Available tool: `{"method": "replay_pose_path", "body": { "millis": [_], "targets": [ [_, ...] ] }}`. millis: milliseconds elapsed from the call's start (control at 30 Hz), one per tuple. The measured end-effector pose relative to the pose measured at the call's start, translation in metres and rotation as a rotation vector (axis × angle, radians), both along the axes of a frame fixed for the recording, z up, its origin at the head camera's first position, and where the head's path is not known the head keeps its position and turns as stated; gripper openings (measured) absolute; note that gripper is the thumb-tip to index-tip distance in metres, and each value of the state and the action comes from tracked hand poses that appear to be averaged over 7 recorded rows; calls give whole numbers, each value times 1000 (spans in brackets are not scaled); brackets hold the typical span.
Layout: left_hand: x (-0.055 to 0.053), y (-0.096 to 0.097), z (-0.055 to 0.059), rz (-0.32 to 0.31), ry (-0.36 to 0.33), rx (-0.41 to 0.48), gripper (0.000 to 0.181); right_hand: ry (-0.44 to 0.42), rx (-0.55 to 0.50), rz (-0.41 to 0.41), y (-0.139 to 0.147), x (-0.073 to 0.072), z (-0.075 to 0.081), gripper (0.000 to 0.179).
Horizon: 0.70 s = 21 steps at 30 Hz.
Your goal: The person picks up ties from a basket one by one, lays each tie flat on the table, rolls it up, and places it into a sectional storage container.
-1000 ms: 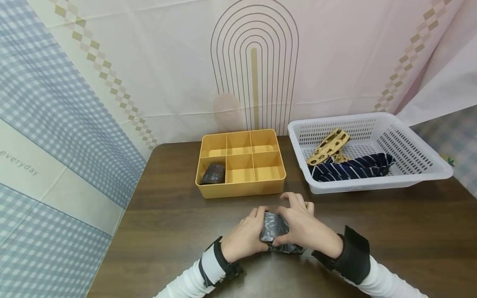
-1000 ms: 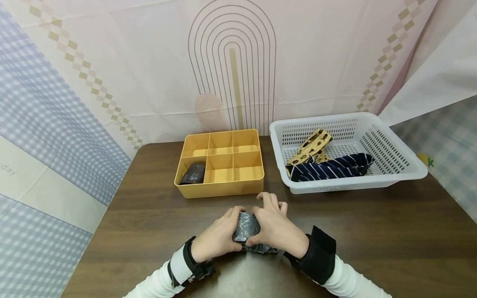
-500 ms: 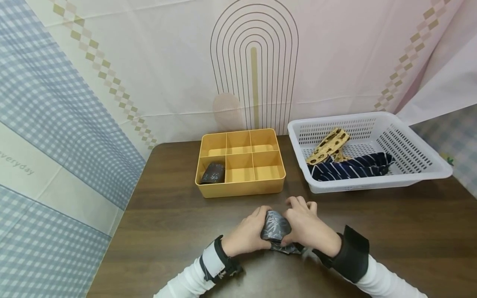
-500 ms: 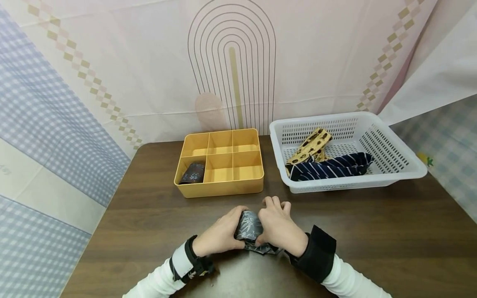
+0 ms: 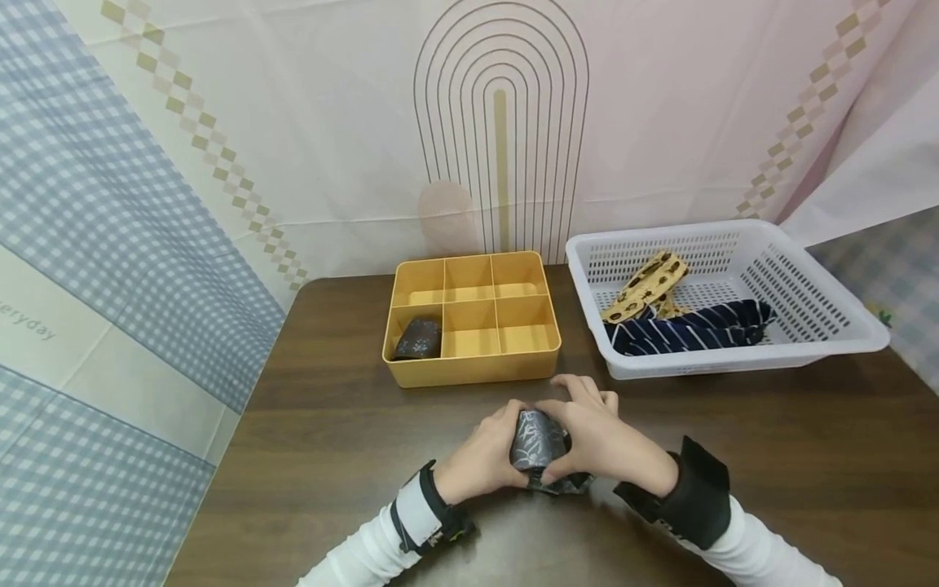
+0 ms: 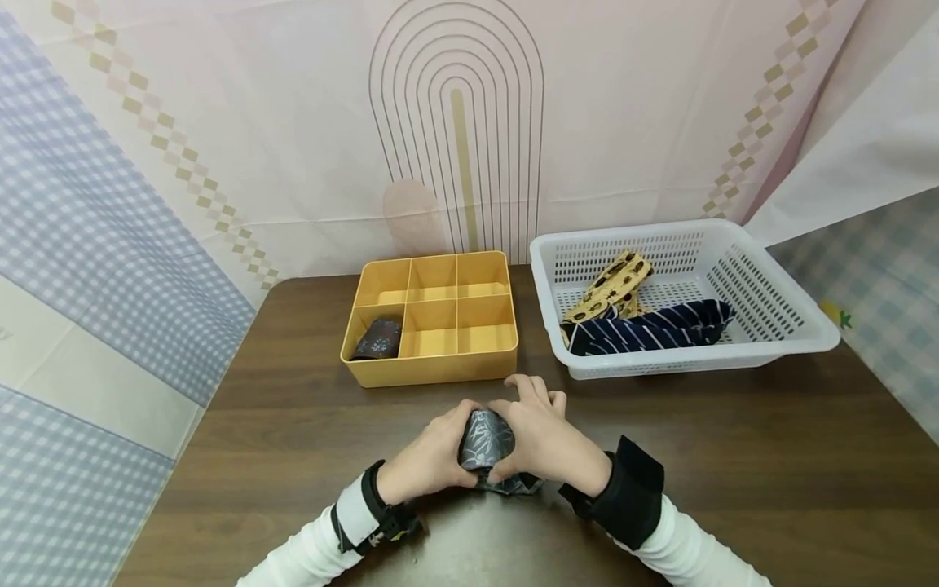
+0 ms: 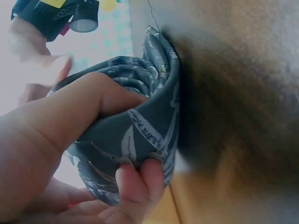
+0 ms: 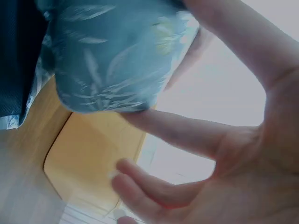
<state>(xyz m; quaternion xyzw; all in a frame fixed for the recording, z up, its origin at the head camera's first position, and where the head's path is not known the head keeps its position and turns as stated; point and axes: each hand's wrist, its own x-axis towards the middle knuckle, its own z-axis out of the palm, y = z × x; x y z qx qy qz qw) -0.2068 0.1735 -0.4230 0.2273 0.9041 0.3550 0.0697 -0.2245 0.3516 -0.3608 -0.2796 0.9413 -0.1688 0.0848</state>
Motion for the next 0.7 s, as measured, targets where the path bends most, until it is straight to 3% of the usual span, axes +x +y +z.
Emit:
{"method": "replay_pose_path", "body": {
  "millis": [133,300,700],
  "targets": [
    [3,0,5,26,8,-37,83,47,-40,13,-2,3,5,68],
    [8,2,10,39,16,-79,85,74,10,-7,-3,7,7,56],
    [11,6,7,-1,67,-79,85,40,90,-31,-3,9,5,48]
  ]
}}
